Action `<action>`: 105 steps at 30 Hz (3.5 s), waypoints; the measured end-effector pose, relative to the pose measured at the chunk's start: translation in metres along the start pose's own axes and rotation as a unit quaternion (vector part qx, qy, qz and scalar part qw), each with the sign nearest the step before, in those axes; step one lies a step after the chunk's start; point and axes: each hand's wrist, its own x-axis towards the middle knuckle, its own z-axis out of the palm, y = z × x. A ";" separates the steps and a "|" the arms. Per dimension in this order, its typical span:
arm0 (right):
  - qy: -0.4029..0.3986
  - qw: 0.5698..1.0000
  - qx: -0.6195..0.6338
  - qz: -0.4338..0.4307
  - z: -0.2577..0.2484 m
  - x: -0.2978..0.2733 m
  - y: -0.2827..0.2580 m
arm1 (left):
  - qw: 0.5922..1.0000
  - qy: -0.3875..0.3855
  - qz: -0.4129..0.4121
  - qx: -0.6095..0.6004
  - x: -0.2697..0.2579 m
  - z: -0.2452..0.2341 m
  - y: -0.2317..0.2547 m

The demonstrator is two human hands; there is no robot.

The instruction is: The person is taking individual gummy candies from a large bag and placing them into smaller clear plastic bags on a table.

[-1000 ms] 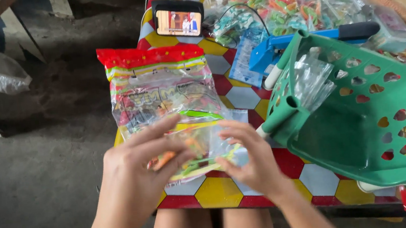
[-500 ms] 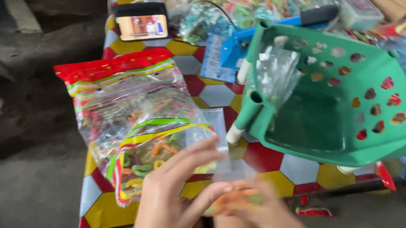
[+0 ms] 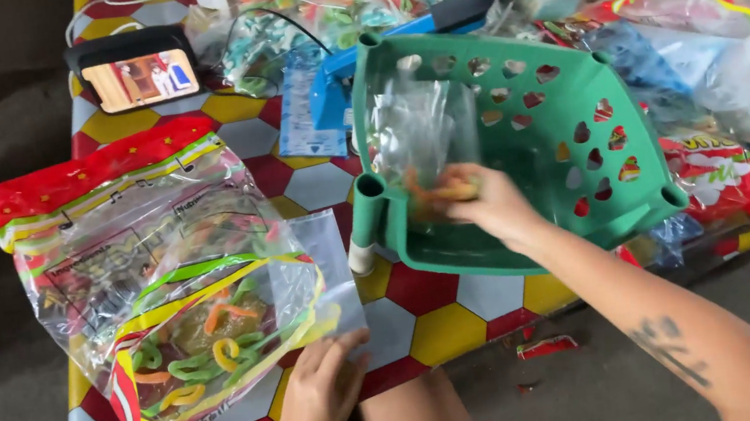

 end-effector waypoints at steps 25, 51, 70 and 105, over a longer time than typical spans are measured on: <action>-0.057 0.997 -0.033 0.031 0.041 0.046 -0.004 | 0.990 0.008 0.060 0.124 -0.002 0.010 0.003; 0.010 0.963 -0.148 -0.224 0.043 0.021 -0.034 | 0.994 0.043 0.084 0.050 0.004 -0.027 0.021; 0.209 0.876 0.008 -0.435 -0.015 -0.088 -0.048 | 0.835 -0.099 0.163 0.516 0.004 -0.008 -0.031; -0.259 0.862 -0.009 -0.435 0.130 -0.118 -0.036 | 0.992 -0.068 0.107 -0.018 -0.017 -0.194 0.073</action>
